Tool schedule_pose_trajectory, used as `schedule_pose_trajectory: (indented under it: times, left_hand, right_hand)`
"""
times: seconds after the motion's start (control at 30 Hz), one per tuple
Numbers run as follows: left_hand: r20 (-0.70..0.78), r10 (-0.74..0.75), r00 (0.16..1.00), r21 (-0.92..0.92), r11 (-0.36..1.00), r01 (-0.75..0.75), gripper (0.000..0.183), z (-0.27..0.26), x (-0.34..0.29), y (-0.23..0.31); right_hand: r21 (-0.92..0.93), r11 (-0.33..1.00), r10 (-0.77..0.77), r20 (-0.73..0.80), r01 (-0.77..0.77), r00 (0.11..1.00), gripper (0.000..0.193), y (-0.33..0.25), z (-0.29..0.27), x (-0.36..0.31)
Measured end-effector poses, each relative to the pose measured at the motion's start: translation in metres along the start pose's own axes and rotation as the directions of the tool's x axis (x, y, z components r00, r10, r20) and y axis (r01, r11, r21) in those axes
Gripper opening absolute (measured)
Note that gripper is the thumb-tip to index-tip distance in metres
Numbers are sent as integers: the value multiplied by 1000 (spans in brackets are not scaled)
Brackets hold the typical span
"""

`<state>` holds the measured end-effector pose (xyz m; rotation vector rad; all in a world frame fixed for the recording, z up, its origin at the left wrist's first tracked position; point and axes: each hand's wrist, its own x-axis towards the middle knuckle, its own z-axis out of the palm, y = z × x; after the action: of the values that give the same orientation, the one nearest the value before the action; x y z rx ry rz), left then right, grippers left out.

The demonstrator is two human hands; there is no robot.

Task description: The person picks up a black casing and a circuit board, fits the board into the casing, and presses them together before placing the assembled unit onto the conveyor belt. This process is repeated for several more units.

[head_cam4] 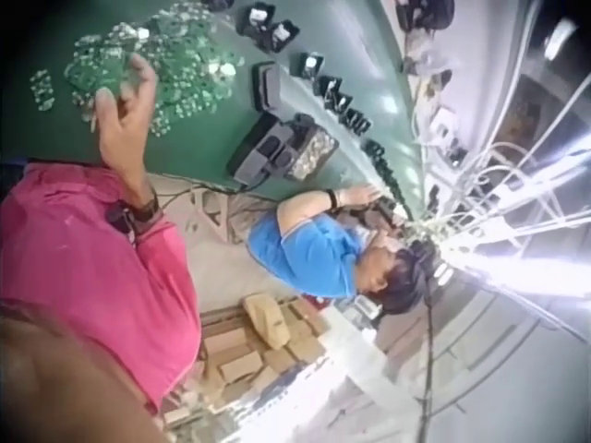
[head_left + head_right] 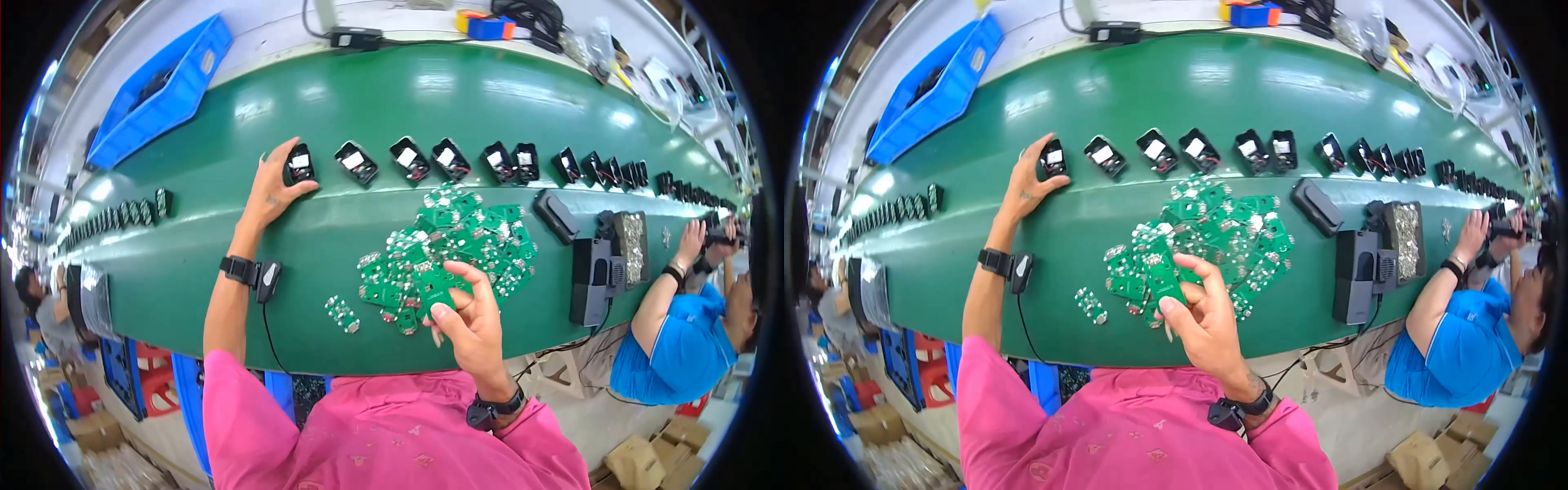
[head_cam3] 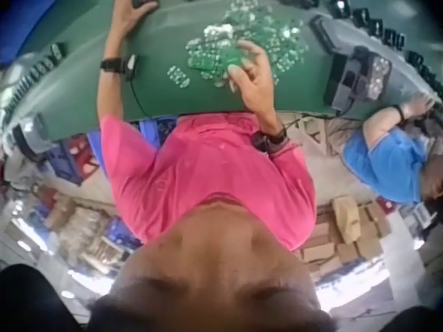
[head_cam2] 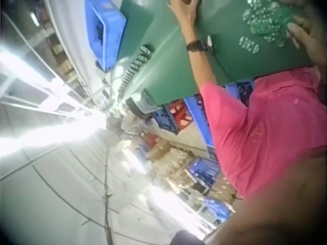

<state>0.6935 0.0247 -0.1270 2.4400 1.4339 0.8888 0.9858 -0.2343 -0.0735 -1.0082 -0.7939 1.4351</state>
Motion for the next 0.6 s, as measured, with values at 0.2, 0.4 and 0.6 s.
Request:
schedule_pose_trajectory:
  times: [0.2,0.4,0.6]
  left_hand:
    - [-23,-82,996,-283,956,72,58,3,-5,38]
    - [402,-276,873,-900,58,432,43,-10,-75,128]
    - [514,-228,827,-794,236,560,50,-5,-122,173]
  right_hand:
    - [-85,994,-68,1,68,998,42,5,-17,4]
    - [-318,941,72,-133,-112,988,12,-2,-25,4]
    - [-132,974,-190,-45,182,981,5,8,-2,16]
